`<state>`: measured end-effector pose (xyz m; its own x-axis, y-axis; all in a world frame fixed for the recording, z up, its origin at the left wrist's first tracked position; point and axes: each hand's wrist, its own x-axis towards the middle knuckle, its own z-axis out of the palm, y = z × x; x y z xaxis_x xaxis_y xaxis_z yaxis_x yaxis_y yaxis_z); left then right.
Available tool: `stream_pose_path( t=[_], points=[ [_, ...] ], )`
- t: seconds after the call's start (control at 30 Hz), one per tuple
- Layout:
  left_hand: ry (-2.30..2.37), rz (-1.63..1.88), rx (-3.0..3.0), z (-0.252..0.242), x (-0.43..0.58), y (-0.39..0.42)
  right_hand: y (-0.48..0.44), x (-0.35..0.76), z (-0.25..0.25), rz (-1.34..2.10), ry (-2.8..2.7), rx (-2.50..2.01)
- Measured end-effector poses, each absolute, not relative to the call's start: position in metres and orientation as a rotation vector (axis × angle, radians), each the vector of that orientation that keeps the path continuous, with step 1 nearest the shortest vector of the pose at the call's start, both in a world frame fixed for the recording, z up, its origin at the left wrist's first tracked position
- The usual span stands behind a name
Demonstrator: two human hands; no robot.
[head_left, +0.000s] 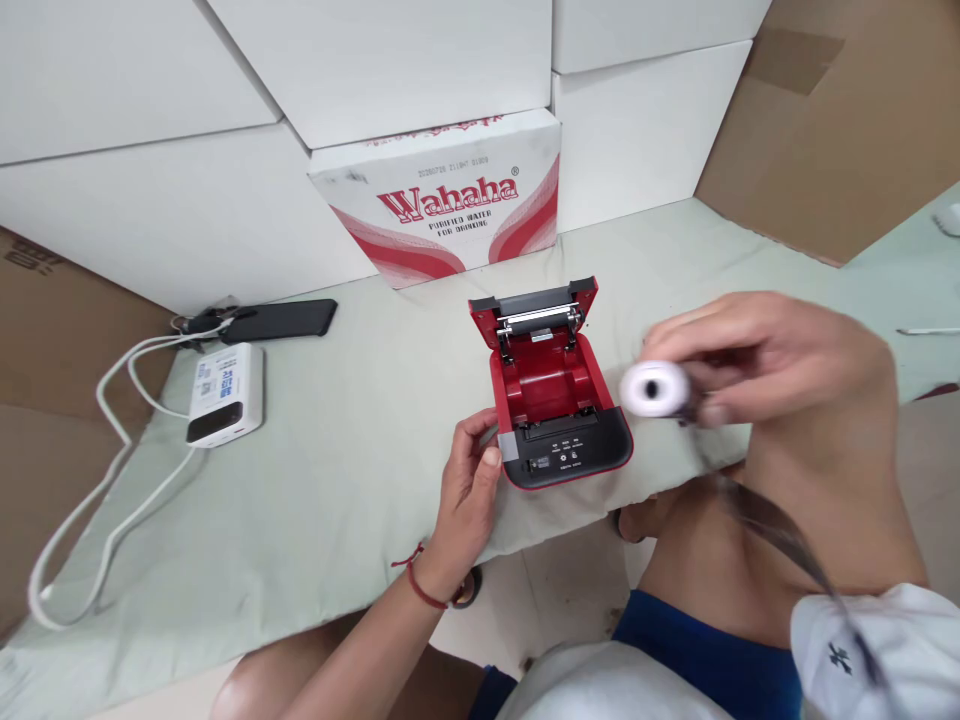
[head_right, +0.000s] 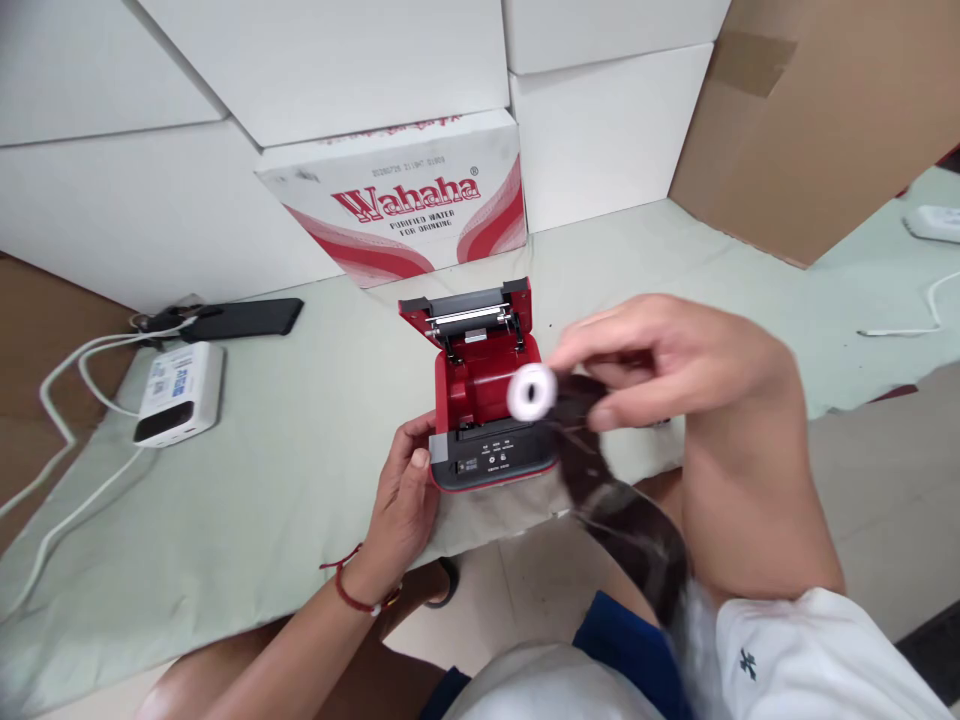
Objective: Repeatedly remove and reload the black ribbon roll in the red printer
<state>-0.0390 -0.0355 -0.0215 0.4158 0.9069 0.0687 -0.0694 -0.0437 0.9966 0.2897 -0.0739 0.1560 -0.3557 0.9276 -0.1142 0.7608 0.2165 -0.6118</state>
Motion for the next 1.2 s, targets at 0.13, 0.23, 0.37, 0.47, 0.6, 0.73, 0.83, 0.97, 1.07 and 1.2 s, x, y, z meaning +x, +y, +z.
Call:
stream_pose_path(
  t=[0.13, 0.23, 0.37, 0.47, 0.6, 0.73, 0.83, 0.97, 1.07, 1.2],
  points=[
    [0.803, 1.122, 1.570, -0.020, -0.039, -0.043, -0.043, 0.233, 0.138, 0.997, -2.282, -1.451],
    [0.739, 1.251, 1.831, -0.020, -0.043, -0.049, -0.034, 0.215, 0.127, 0.831, -2.338, -1.633],
    [0.609, 1.312, 2.269, -0.017, -0.046, -0.053, -0.034, 0.213, 0.120, 0.686, -2.388, -1.763],
    [0.515, 1.326, 2.551, -0.013, -0.043, -0.056, -0.034, 0.210, 0.119, 0.641, -2.416, -1.797],
    [0.465, 1.341, 2.695, -0.011, -0.040, -0.058, -0.029, 0.204, 0.119, 0.600, -2.451, -1.944],
    [0.485, 1.332, 2.718, -0.014, -0.042, -0.058, -0.027, 0.202, 0.120, 0.577, -2.477, -2.003],
    [0.472, 1.304, 2.736, -0.014, -0.043, -0.057, -0.032, 0.201, 0.126, 0.597, -2.447, -1.877],
    [0.455, 1.281, 2.740, -0.011, -0.044, -0.056, -0.041, 0.199, 0.132, 0.419, -2.151, -1.622],
    [0.464, 1.281, 2.750, -0.009, -0.044, -0.057, -0.040, 0.200, 0.125, 0.050, -1.895, -1.598],
    [0.465, 1.282, 2.765, -0.008, -0.045, -0.058, -0.034, 0.205, 0.116, -0.056, -2.023, -1.576]
  ],
)
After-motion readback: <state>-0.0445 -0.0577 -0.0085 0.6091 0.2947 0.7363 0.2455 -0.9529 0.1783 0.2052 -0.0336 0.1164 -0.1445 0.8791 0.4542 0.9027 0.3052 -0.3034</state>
